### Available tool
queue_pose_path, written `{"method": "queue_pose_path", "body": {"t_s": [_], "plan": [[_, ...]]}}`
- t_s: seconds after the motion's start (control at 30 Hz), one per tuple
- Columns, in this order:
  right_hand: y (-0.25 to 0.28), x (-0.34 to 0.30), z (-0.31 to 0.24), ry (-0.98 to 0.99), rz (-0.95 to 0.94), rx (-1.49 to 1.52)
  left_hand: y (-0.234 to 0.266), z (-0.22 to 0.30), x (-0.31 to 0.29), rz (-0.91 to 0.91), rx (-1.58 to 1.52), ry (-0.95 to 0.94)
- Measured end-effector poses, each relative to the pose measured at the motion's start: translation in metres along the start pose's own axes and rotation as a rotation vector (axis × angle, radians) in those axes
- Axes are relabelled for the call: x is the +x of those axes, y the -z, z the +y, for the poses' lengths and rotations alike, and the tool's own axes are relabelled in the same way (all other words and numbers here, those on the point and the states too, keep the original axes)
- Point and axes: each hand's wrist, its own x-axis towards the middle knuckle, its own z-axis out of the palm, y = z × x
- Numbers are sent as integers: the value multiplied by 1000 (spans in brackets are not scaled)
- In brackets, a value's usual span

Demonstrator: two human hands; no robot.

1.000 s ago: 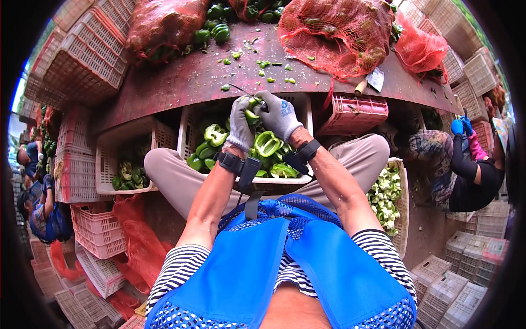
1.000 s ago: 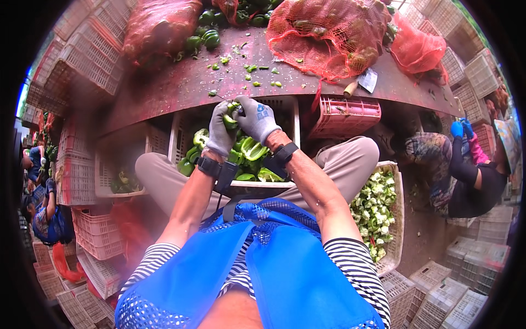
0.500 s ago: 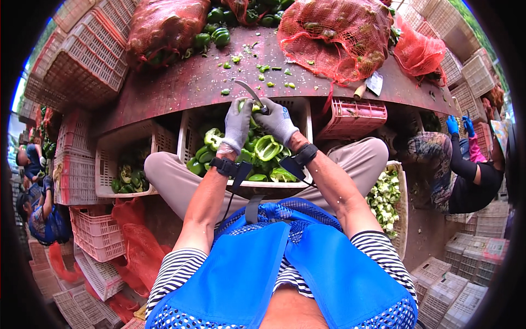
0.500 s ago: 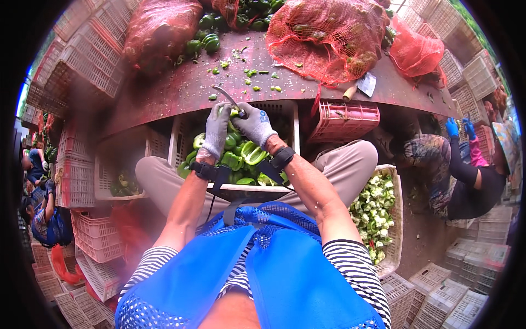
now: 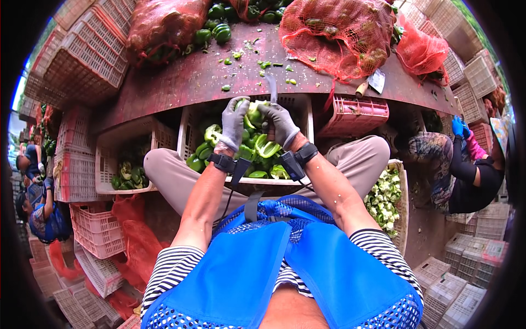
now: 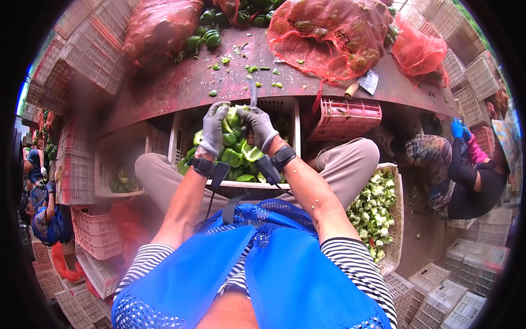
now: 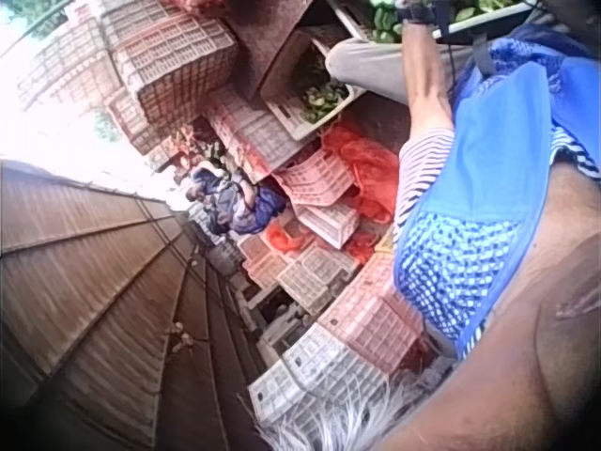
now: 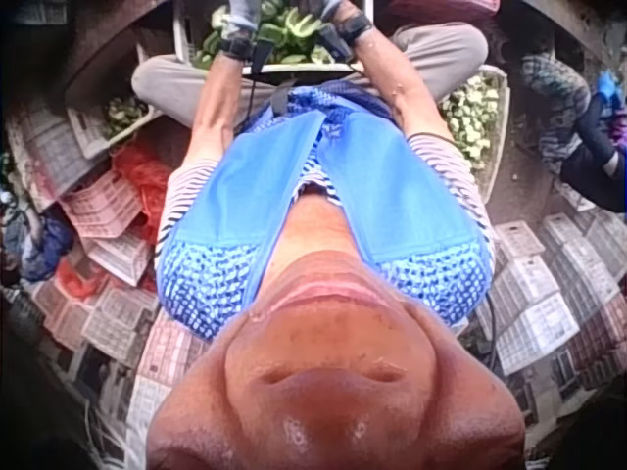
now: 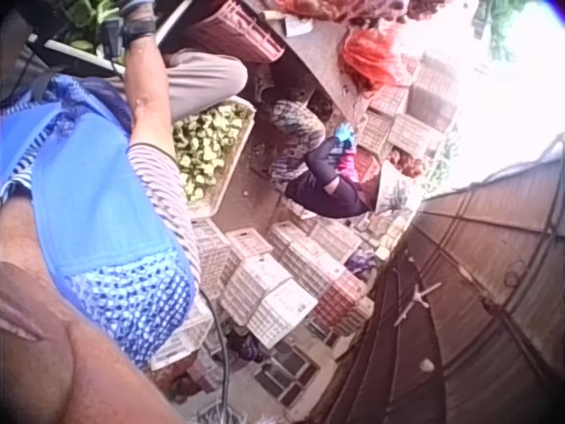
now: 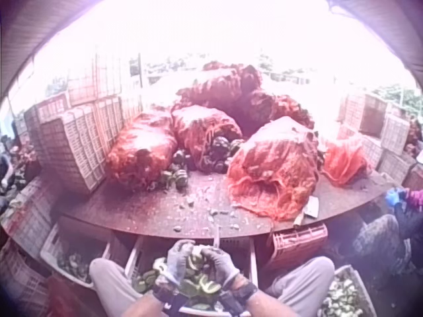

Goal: The recorder prepares green bell peppers by cutting them with a knife and a cleaver and sorting them into plastic crates.

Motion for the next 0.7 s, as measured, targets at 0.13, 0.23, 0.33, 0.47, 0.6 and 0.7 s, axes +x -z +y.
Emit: {"method": "queue_pose_path", "body": {"t_s": [0.13,0.23,0.33,0.47,0.6,0.7], "plan": [[3,-6,-14,-80,-302,96,9,1,-3,-153,-43,224],[9,-9,-22,-139,-250,147,27,10,-3,-176,815,-200],[11,-11,-19,-11,-145,65,29,20,-4,-209,861,-351],[8,-13,-6,187,53,-329,7,28,-17,-290,548,-27],[11,-20,-2,282,62,-399,-2,38,-22,-390,47,348],[13,-25,-3,400,47,-405,-6,35,-27,-386,-87,339]]}}
